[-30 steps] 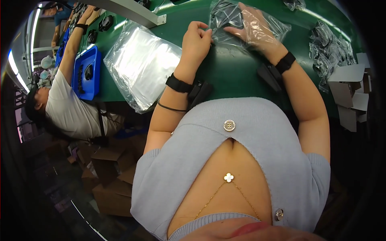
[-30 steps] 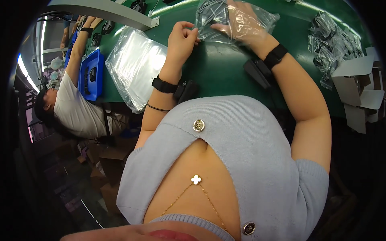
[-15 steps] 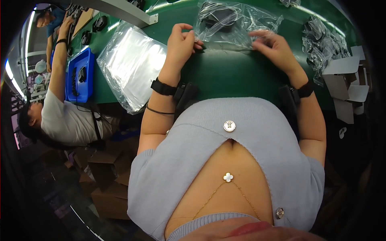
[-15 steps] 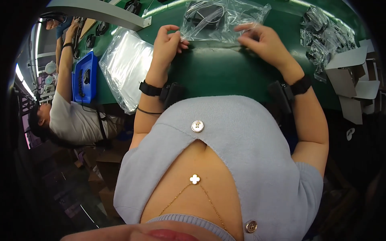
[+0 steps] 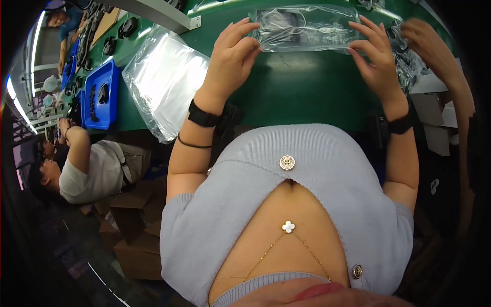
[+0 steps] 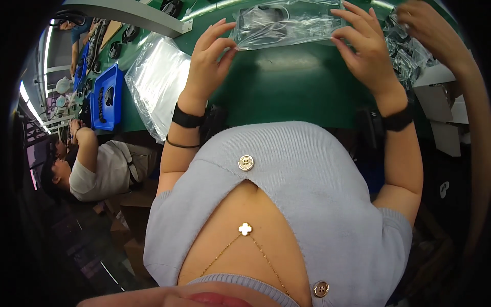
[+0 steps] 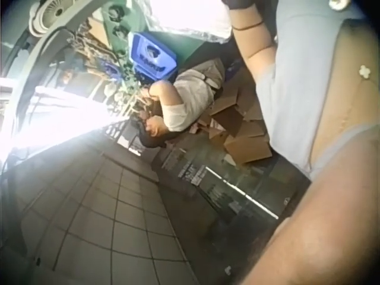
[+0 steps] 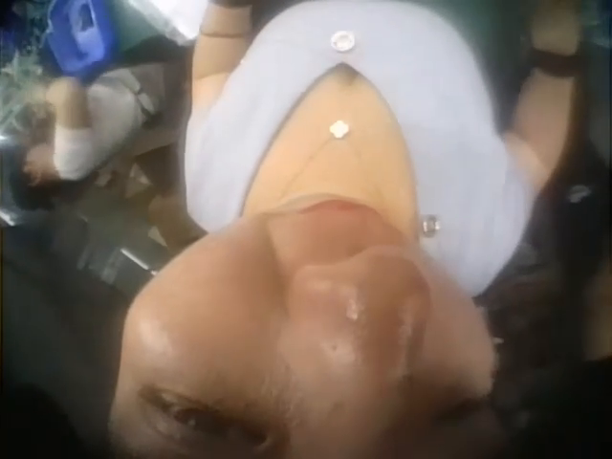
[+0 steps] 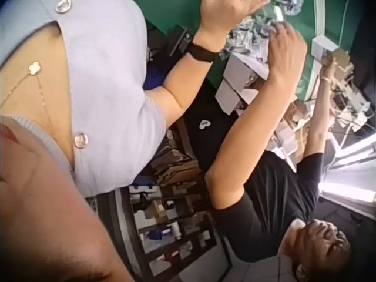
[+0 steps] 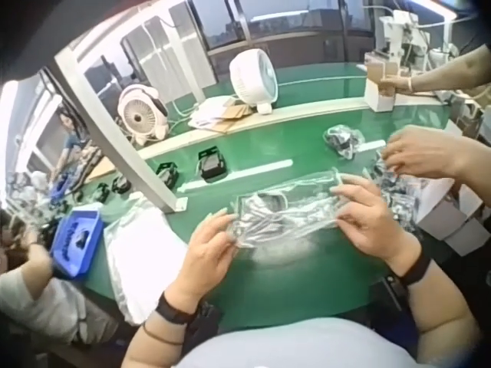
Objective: The person is placing small electronic or mechanical parts into plastic bags at a workstation.
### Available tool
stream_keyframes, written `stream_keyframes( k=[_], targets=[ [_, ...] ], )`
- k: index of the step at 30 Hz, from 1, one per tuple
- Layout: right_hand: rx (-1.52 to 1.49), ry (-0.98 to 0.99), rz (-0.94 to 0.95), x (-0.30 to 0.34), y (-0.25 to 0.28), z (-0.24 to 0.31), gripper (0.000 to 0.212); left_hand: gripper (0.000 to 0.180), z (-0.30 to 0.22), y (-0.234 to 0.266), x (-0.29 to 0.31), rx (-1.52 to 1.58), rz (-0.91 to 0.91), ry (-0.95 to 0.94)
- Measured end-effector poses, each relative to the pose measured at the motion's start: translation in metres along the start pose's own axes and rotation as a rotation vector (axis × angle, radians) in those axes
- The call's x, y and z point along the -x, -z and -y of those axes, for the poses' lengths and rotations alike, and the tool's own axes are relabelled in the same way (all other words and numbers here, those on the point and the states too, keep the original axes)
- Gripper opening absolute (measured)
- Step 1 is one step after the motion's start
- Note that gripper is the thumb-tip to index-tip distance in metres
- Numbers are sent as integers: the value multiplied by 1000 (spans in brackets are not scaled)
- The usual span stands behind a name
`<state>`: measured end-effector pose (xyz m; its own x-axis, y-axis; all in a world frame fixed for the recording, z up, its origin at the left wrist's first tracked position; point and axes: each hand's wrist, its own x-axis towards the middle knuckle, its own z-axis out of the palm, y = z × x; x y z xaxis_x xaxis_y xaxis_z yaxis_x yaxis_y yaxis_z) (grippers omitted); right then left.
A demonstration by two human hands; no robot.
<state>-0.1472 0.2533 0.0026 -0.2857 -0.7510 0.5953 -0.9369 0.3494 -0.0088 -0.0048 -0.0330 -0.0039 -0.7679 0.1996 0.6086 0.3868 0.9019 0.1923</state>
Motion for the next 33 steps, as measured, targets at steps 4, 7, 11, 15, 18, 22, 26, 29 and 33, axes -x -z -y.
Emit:
stream_keyframes(
  k=[4, 7, 11, 15, 18, 22, 26, 29, 33],
  targets=[
    [-491, -48, -5, -12, 19, -8, 15, 13, -4, -5, 3, 408, -99, 212],
    [-774, -124, -57, -22, -13, -19, 7, 12, -6, -17, 1, 492, -109, 436],
    [-1074, -494, -75, -13, -79, -54, 9, 17, -7, -28, -5, 308, -9, 616],
    [-158, -474, 70, -48, -113, -56, 17, 29, -5, -33, -4, 186, 42, 673],
    [-98, -551, 202, -34, -119, -50, 18, 38, -3, -40, -10, 256, 104, 789],
    [-179, -514, 166, -45, -93, -36, 17, 47, -19, -25, -22, 235, 174, 729],
    [-178, -495, 155, -50, -94, -39, 18, 54, -3, -39, -26, 519, 361, 797],
    [-423, -609, 58, -53, -93, -44, 15, 49, 1, -41, -20, 793, 272, 905],
    [-847, -700, -75, -63, -121, -29, 11, 44, -10, -53, -31, 1366, -9, 1006]
  ],
)
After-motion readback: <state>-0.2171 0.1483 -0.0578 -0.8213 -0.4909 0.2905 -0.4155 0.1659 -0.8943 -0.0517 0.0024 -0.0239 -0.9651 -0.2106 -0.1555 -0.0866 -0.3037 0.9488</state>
